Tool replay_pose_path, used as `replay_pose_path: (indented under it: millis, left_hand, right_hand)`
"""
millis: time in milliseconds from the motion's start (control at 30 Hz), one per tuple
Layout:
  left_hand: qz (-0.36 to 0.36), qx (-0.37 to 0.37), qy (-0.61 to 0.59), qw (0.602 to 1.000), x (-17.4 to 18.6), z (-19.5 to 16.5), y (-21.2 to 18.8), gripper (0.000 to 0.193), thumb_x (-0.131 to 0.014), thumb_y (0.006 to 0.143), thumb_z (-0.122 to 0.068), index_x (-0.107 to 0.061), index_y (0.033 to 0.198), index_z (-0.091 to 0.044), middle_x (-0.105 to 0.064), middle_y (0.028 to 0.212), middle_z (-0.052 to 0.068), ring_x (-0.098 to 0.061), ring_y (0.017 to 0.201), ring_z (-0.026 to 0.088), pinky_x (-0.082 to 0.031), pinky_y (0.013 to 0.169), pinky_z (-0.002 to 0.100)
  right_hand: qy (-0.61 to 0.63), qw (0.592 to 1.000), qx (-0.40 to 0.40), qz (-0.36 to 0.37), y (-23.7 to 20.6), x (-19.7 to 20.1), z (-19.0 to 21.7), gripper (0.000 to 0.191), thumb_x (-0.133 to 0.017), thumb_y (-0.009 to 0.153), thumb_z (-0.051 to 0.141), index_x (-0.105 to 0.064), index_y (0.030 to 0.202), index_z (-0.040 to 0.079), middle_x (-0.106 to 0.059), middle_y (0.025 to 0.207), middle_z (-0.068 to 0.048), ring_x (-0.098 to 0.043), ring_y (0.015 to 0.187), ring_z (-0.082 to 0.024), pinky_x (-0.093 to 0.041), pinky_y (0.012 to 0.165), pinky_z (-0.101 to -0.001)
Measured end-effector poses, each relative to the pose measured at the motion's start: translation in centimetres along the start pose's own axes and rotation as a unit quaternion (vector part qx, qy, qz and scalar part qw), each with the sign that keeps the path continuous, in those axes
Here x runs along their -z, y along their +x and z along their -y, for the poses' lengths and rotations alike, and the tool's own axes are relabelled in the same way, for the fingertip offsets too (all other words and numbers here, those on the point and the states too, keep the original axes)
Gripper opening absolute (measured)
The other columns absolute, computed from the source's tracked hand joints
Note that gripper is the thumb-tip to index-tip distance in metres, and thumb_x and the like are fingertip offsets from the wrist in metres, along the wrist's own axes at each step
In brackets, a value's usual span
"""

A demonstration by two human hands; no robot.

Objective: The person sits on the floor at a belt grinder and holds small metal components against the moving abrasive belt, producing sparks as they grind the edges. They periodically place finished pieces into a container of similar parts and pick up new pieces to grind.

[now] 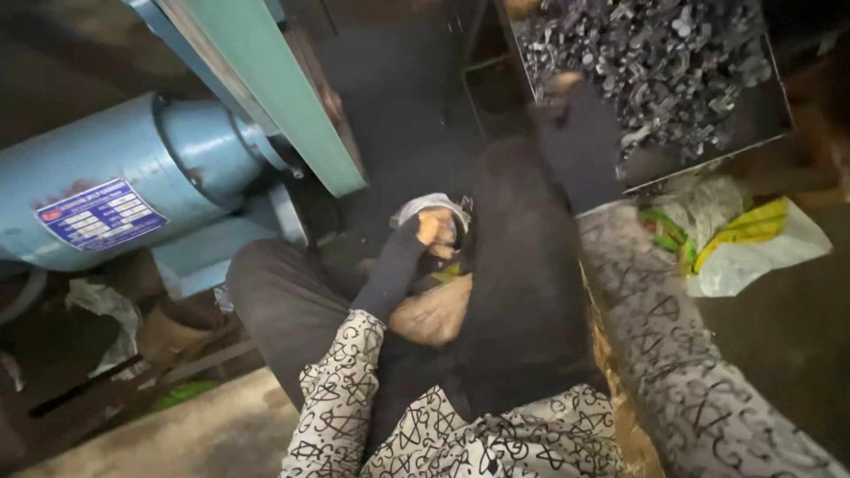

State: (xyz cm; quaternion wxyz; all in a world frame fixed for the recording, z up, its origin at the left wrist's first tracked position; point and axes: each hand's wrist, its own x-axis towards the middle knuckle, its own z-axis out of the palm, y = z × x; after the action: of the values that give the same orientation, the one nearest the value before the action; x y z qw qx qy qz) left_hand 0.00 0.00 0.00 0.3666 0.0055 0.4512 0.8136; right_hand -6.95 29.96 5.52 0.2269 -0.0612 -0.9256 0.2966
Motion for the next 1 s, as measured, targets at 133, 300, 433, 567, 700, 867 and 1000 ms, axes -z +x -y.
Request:
replay_pose_path:
  millis: [133,300,433,567,700,867,1000]
  left_hand:
    - [0.028,-0.008,-0.3,0.954,-2.0,-3.0,-1.1,0.034,-0.047,0.103,-0.044,-0.054,0.108,-0.011,-0.065,0.105,0.008,-0.065,0.095,0.021,-0.055,0.084,0.036]
    - [-0.35,-0.117,0.191,0.909,0.8,-4.8,-4.1,0.03,-0.048,0.105,-0.027,-0.068,0.116,-0.008,-0.071,0.105,0.007,-0.07,0.093,0.021,-0.055,0.084,0.034]
    - [-0.387,-0.319,0.169,0.849,2.2,-3.7,-3.7,0.023,-0.064,0.101,-0.009,-0.066,0.122,0.002,-0.067,0.116,0.012,-0.064,0.101,0.018,-0.053,0.089,0.033]
    - [-0.356,-0.277,0.153,0.879,2.4,-3.2,-4.2,0.024,-0.068,0.098,-0.007,-0.068,0.12,0.003,-0.069,0.113,0.011,-0.066,0.095,0.016,-0.056,0.084,0.031]
    - [-0.337,-0.241,0.042,0.909,2.2,-3.3,-4.1,0.028,-0.067,0.098,-0.008,-0.062,0.124,0.001,-0.07,0.107,0.011,-0.067,0.093,0.014,-0.055,0.081,0.028]
    - [-0.325,-0.221,0.049,0.918,3.0,-4.2,-3.4,0.027,-0.062,0.105,-0.016,-0.064,0.125,0.003,-0.066,0.098,0.007,-0.061,0.075,0.01,-0.054,0.067,0.027]
    - [-0.311,-0.256,0.06,0.913,3.5,-4.5,-3.0,0.028,-0.063,0.104,-0.019,-0.063,0.123,0.002,-0.068,0.096,0.005,-0.062,0.074,0.009,-0.055,0.065,0.027]
  right_hand:
    - [0.502,0.84,-0.055,0.2,-3.6,-7.4,8.5,0.024,-0.068,0.099,0.021,-0.067,0.119,0.007,-0.07,0.102,-0.012,-0.067,0.093,-0.027,-0.054,0.08,-0.0386]
    - [0.406,0.876,-0.033,0.258,-10.2,-10.3,17.9,0.019,-0.067,0.097,0.014,-0.067,0.114,0.005,-0.07,0.097,-0.011,-0.066,0.089,-0.021,-0.053,0.077,-0.0363]
    - [0.405,0.863,-0.014,0.303,-9.4,-8.4,17.2,0.023,-0.067,0.095,0.02,-0.068,0.11,0.003,-0.073,0.093,-0.007,-0.069,0.086,-0.015,-0.055,0.076,-0.0334]
    - [0.405,0.739,-0.107,0.528,-7.5,-8.2,15.8,0.023,-0.067,0.099,0.021,-0.072,0.095,-0.001,-0.071,0.08,-0.005,-0.063,0.071,-0.01,-0.051,0.063,-0.0285]
    - [0.336,0.757,-0.17,0.535,-9.0,-9.4,15.8,0.023,-0.06,0.099,0.023,-0.072,0.098,0.003,-0.071,0.079,-0.002,-0.064,0.066,-0.009,-0.052,0.06,-0.026]
    - [0.443,0.739,-0.189,0.471,-7.5,-10.9,15.9,0.024,-0.054,0.103,0.019,-0.066,0.114,0.002,-0.07,0.086,-0.001,-0.064,0.069,-0.007,-0.054,0.06,-0.024]
    - [0.409,0.786,-0.113,0.449,-6.4,-11.0,16.4,0.027,-0.053,0.103,0.017,-0.064,0.122,0.002,-0.069,0.088,-0.001,-0.062,0.071,-0.006,-0.053,0.061,-0.0237]
